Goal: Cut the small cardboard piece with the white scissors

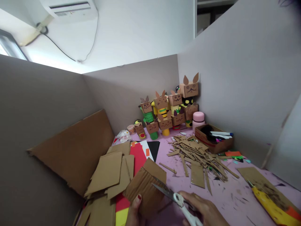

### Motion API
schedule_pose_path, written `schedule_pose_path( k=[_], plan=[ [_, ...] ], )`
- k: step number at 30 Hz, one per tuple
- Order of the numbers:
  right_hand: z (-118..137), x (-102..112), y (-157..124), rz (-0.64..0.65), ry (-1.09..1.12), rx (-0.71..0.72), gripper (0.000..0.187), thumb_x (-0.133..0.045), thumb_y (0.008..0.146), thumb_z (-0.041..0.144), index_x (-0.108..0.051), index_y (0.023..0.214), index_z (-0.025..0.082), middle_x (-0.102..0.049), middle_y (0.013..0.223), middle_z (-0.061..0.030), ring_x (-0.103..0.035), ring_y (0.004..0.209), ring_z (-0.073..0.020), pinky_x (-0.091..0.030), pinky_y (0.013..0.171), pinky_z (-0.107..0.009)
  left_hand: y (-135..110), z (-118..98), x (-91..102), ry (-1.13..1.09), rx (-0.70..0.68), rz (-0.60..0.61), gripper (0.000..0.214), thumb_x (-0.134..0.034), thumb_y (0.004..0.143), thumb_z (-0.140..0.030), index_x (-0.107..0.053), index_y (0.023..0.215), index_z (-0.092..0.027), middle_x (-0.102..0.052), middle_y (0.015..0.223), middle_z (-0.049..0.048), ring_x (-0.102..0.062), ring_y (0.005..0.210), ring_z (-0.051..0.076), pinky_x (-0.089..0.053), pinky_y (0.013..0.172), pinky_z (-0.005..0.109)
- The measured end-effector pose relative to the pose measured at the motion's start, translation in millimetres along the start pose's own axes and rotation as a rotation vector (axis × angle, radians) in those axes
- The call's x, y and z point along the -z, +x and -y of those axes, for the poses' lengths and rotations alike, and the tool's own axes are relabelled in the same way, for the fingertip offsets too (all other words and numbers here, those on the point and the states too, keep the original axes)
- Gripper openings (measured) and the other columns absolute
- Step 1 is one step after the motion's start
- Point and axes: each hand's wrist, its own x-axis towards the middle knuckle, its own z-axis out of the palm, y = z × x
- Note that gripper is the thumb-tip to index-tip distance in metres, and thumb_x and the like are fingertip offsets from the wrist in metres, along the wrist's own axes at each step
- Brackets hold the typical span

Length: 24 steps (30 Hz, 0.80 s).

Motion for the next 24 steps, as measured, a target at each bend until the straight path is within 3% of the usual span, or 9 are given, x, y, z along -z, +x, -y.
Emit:
schedule_pose_path(
  k=[6, 11, 17, 21, 24],
  plan=[
    [12, 6, 1, 0.034, -0.007, -0.023, 0.04, -0.063, 0.065, 0.025, -0.064, 0.104, 0.022, -0.069, 0.079, -0.0019, -0.061, 0.066, -0.0187, -0.045, 0.058, -0.021, -2, 2, -5.0, -0.073, 0.002, -0.015, 0.053, -0.075, 0.062, -0.034, -0.065, 0.112, -0.021, -0.076, 0.08, 0.0064, -0.063, 0.101, 0.033, -0.041, 0.098, 0.044],
    [19, 11, 5, 0.105, -0.192, -0.062, 0.049, -0.061, 0.069, 0.033, -0.063, 0.114, 0.015, -0.067, 0.08, -0.0094, -0.061, 0.069, -0.0242, -0.047, 0.064, -0.03, -3, 1, -7.6, -0.044, -0.026, -0.038, 0.049, -0.076, 0.06, -0.034, -0.068, 0.106, -0.021, -0.076, 0.08, 0.0057, -0.063, 0.1, 0.033, -0.042, 0.097, 0.044],
    [14, 6, 3, 0.113, -0.094, -0.053, 0.052, -0.06, 0.07, 0.029, -0.059, 0.12, 0.013, -0.068, 0.093, -0.0146, -0.064, 0.082, -0.0282, -0.049, 0.073, -0.034, -6, -1, -13.0, -0.062, -0.064, -0.074, 0.045, -0.077, 0.058, -0.03, -0.069, 0.101, -0.018, -0.076, 0.077, 0.0049, -0.064, 0.098, 0.032, -0.045, 0.094, 0.043],
    [-3, -5, 3, 0.071, 0.016, -0.026, 0.057, -0.062, 0.072, 0.035, -0.055, 0.126, 0.018, -0.068, 0.105, -0.0147, -0.064, 0.095, -0.0301, -0.049, 0.082, -0.035, -7, -4, -17.8, -0.106, -0.108, -0.087, 0.05, -0.069, 0.068, -0.027, -0.06, 0.116, -0.018, -0.076, 0.077, 0.0035, -0.068, 0.089, 0.028, -0.048, 0.091, 0.041],
    [-17, -17, 4, 0.07, 0.018, -0.069, 0.066, -0.066, 0.069, 0.035, -0.051, 0.131, 0.016, -0.061, 0.124, -0.017, -0.057, 0.112, -0.0329, -0.044, 0.092, -0.036, -9, -12, -21.6, -0.092, -0.208, -0.119, 0.054, -0.06, 0.076, -0.02, -0.047, 0.129, -0.021, -0.076, 0.081, 0.0013, -0.069, 0.084, 0.024, -0.049, 0.09, 0.041]
  ],
)
